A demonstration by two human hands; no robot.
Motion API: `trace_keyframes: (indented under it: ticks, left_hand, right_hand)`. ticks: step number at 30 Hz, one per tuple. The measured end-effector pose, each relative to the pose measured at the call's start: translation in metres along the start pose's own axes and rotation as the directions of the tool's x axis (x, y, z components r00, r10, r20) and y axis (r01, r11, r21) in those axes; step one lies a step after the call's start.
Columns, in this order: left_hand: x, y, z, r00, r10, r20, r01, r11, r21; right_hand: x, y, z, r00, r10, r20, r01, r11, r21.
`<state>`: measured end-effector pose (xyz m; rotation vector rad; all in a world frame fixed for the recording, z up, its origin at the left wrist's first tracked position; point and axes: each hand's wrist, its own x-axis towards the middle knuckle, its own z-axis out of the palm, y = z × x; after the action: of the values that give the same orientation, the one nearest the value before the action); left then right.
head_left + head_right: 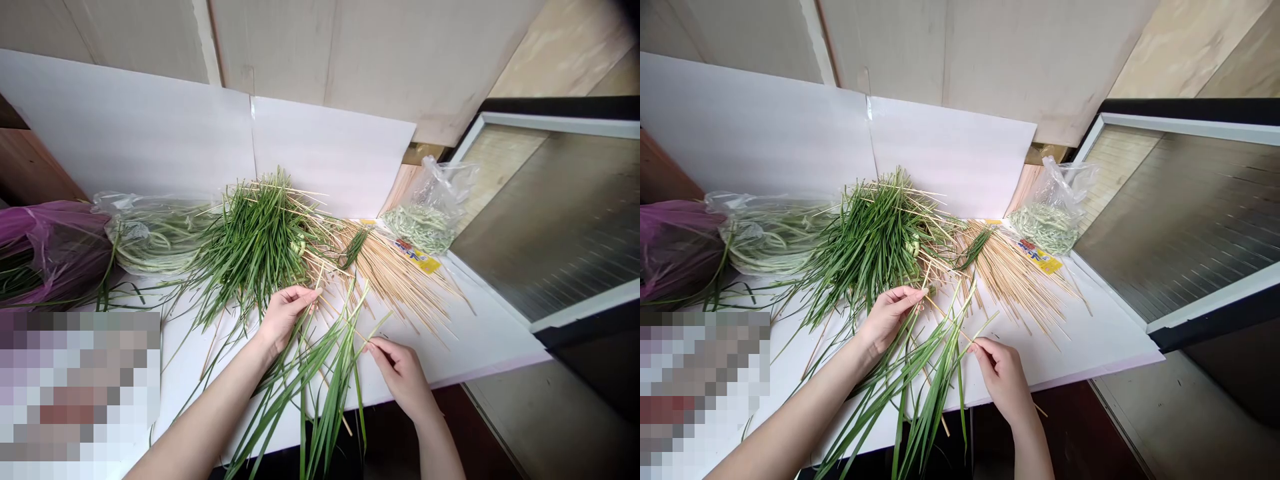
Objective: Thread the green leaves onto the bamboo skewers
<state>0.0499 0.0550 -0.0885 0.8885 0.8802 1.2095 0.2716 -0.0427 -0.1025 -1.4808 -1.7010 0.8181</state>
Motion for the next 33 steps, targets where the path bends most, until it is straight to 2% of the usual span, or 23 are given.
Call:
trace_keyframes:
  ticks: [5,8,12,15,17,20,23,25,30,33]
  left_hand:
    - [-0.007,-0.006,0.007,0.991,-0.062,0.117,0.047,0.991,0.124]
    - [-0.009,-0.007,0.011,0.987,-0.058,0.148,0.033,0.985,0.172]
    - [-0.007,0.002,0.010,0.980,0.056,0.189,-0.095,0.974,0.208]
    - [-0.008,0.020,0.008,0.967,0.128,0.220,-0.180,0.956,0.233]
    - [-0.012,0.038,0.009,0.957,0.154,0.244,-0.214,0.946,0.242]
    - [-0.020,0.076,0.011,0.937,0.214,0.277,-0.289,0.920,0.265]
    - [-0.029,0.125,0.009,0.903,0.281,0.324,-0.380,0.874,0.302]
    - [-0.033,0.159,0.003,0.881,0.364,0.302,-0.451,0.840,0.303]
    - [-0.049,0.229,-0.037,0.785,0.609,0.116,-0.617,0.750,0.239]
    - [-0.070,0.253,-0.070,0.736,0.677,0.005,-0.657,0.713,0.244]
  right_hand:
    - [0.002,0.002,0.009,0.999,-0.032,-0.030,0.032,0.999,-0.008]
    - [0.003,-0.002,0.010,0.999,-0.029,-0.041,0.028,1.000,-0.009]
    - [0.003,-0.009,0.008,0.999,-0.020,-0.028,0.020,1.000,-0.002]
    - [-0.001,-0.012,0.004,1.000,-0.020,-0.021,0.020,0.999,0.029]
    - [-0.004,-0.015,0.000,0.998,-0.034,-0.046,0.036,0.998,0.048]
    - [-0.006,-0.029,-0.011,0.990,-0.084,-0.110,0.087,0.996,0.018]
    - [0.004,-0.064,-0.025,0.961,-0.191,-0.201,0.185,0.981,-0.050]
    - [0.019,-0.098,-0.033,0.926,-0.286,-0.247,0.263,0.957,-0.122]
    - [0.076,-0.180,-0.050,0.817,-0.515,-0.260,0.435,0.846,-0.309]
    - [0.126,-0.213,-0.057,0.815,-0.530,-0.234,0.409,0.813,-0.414]
